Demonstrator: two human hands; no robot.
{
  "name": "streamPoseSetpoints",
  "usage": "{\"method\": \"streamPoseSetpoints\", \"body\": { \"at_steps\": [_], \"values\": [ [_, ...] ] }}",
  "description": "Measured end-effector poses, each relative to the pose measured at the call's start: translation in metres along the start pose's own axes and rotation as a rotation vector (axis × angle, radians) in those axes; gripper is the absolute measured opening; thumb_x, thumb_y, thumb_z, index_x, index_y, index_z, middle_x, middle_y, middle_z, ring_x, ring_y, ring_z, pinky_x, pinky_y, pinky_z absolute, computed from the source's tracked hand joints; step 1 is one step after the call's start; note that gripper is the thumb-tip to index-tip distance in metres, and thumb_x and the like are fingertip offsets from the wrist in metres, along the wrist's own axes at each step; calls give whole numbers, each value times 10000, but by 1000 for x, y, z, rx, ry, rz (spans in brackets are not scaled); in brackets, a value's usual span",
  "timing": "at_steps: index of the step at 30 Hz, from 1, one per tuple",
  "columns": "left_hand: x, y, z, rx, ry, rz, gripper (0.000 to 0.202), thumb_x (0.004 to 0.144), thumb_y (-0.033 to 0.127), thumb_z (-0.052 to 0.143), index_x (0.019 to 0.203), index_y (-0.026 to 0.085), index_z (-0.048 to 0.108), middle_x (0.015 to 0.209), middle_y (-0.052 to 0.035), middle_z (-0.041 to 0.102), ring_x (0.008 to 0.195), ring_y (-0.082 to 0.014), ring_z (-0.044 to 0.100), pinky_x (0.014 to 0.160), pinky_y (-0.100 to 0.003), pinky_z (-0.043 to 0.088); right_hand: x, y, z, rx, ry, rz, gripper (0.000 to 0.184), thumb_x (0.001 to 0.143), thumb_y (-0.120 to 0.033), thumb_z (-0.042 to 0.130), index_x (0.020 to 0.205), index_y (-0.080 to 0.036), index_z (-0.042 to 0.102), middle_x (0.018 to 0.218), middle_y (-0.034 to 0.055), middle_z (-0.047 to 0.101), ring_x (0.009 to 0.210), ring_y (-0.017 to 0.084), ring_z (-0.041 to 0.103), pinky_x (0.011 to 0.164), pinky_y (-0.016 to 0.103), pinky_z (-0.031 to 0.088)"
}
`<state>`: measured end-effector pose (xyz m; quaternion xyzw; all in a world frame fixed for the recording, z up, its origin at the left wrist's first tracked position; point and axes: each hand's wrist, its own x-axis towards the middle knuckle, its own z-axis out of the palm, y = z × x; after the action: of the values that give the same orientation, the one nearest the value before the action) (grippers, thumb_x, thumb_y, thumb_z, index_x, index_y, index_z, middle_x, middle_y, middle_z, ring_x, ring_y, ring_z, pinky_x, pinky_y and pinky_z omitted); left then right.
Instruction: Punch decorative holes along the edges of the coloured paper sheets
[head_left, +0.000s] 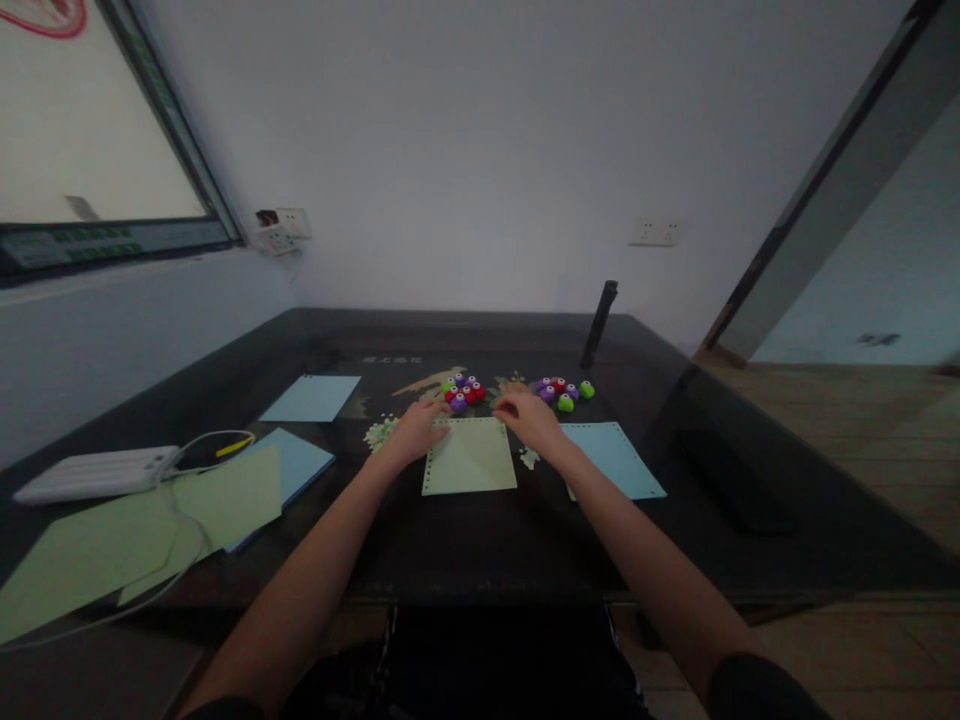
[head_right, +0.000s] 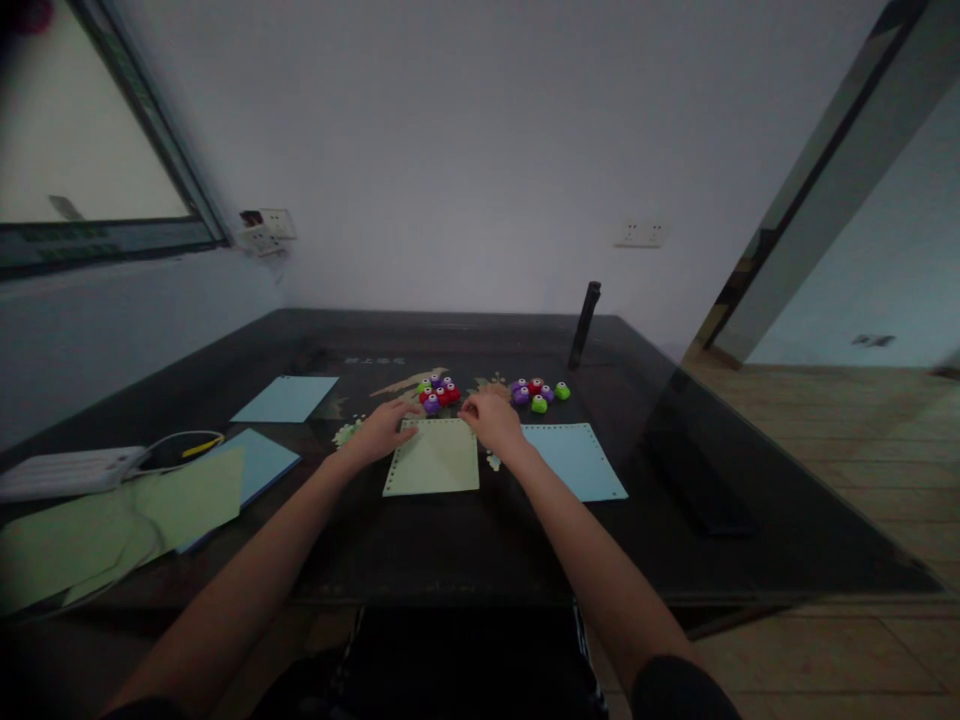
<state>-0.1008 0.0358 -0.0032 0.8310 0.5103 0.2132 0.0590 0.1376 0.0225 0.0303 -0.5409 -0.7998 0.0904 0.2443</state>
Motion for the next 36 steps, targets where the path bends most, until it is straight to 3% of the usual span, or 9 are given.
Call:
{"method": "streamPoseSetpoints", "body": {
  "at_steps": [3, 7, 17, 29, 36],
  "values": [
    [-3, 0, 1, -1, -58, -32, 440, 749, 266, 634, 1172, 164, 568, 1217, -130, 576, 1135, -262, 531, 988, -396, 396, 2, 0, 27, -186, -84, -5, 317, 778, -314, 654, 1066, -183, 644, 1137, 126, 635, 1097, 288, 521, 841, 378, 422],
    [-3, 0, 3, 16, -109, -45, 533, 714, 290, 679, 1210, 141, 553, 1242, -154, 566, 1162, -283, 520, 1007, -387, 382, -2, 11, 42, -246, -124, -46, 449, 783, -359, 646, 1193, -188, 578, 1238, 139, 583, 1198, 323, 425, 905, 440, 406],
    [-2, -1, 4, 35, -135, -87, 505, 713, 317, 682, 1183, 165, 578, 1217, -154, 586, 1154, -295, 525, 991, -410, 385, 1, 18, 41, -163, -159, -57, 552, 784, -354, 649, 1260, -103, 528, 1273, 173, 513, 1218, 315, 378, 959, 423, 375],
    [-3, 0, 4, 46, -108, -96, 505, 697, 318, 702, 1170, 192, 578, 1123, -121, 548, 1065, -271, 540, 969, -393, 403, 2, 20, 42, -106, -139, -49, 511, 753, -345, 675, 1204, -129, 567, 1256, 163, 497, 1191, 310, 412, 969, 439, 371],
    [-3, 3, 4, -24, -73, -118, 496, 642, 283, 728, 1097, 179, 560, 1113, -97, 502, 1002, -237, 562, 933, -359, 433, 1, 22, 45, -4, -45, -40, 432, 697, -257, 712, 1099, -181, 571, 1180, 115, 546, 1163, 266, 451, 953, 421, 376]
  ]
}}
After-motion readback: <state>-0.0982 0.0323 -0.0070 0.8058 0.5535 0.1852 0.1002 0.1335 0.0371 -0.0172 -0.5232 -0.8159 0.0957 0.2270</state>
